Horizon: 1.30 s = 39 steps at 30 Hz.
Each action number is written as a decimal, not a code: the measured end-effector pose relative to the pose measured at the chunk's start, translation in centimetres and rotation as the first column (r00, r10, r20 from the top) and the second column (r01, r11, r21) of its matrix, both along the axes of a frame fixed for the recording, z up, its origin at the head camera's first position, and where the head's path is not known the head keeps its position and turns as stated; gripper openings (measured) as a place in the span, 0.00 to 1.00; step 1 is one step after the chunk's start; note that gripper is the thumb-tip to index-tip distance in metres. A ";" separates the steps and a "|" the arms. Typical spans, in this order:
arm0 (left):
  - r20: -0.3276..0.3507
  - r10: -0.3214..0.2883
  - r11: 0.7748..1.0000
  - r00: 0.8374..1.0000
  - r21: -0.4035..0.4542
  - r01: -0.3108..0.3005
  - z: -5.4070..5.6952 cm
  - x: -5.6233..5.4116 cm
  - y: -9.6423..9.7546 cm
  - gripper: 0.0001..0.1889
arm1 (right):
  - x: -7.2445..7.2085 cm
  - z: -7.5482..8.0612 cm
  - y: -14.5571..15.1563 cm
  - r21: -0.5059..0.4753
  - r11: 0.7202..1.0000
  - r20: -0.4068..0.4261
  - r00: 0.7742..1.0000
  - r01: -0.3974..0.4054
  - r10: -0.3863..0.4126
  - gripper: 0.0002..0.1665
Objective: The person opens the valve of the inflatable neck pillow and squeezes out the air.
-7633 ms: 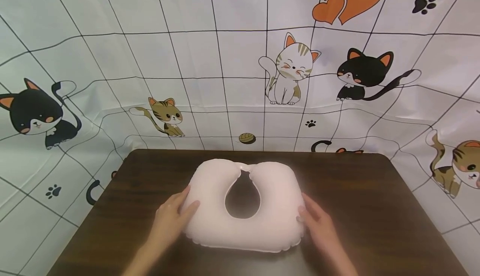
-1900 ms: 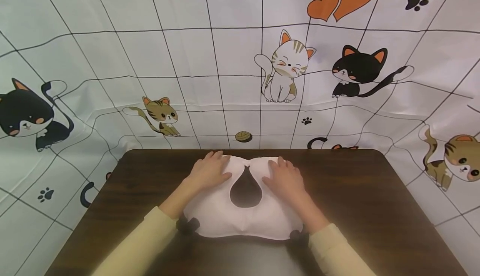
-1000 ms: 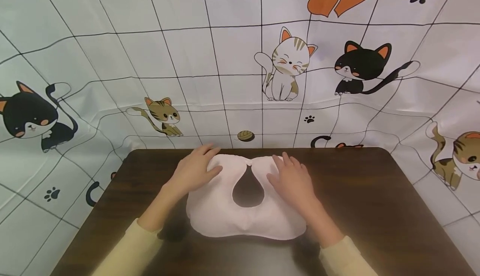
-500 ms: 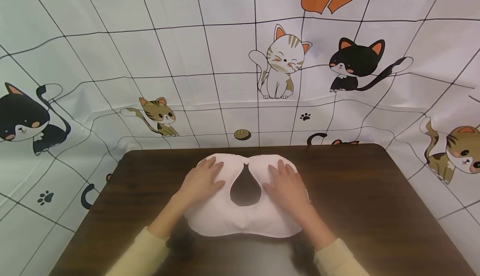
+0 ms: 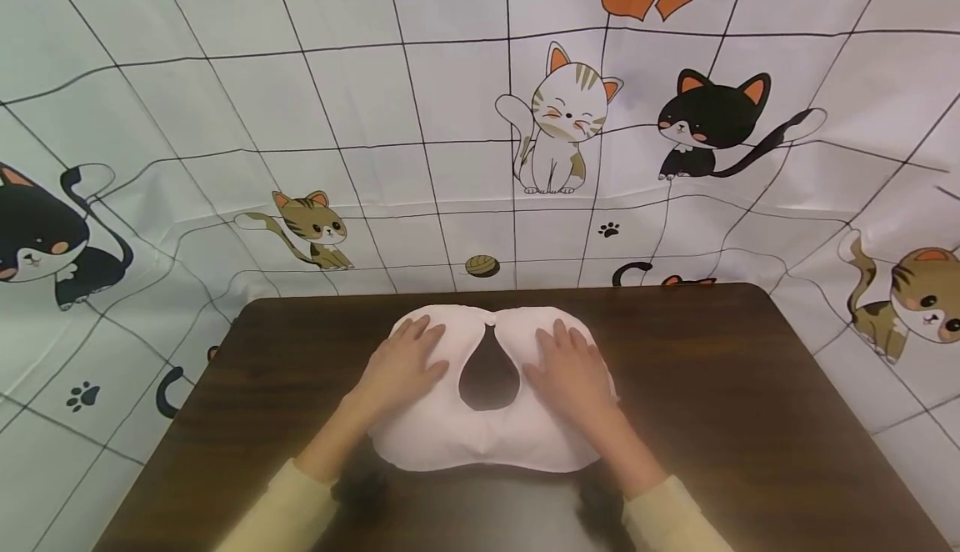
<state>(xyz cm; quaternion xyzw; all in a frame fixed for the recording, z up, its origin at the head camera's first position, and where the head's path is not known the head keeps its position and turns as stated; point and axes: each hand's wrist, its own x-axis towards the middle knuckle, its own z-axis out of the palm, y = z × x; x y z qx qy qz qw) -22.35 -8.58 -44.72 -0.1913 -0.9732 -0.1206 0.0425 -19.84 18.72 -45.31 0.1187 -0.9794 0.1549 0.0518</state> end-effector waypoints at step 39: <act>-0.089 0.086 0.989 0.992 0.124 -0.075 0.2 4.4 -0.3 0.26 | 3.0 -0.1 0.3 -0.080 0.995 0.028 0.998 0.062 -0.060 0.37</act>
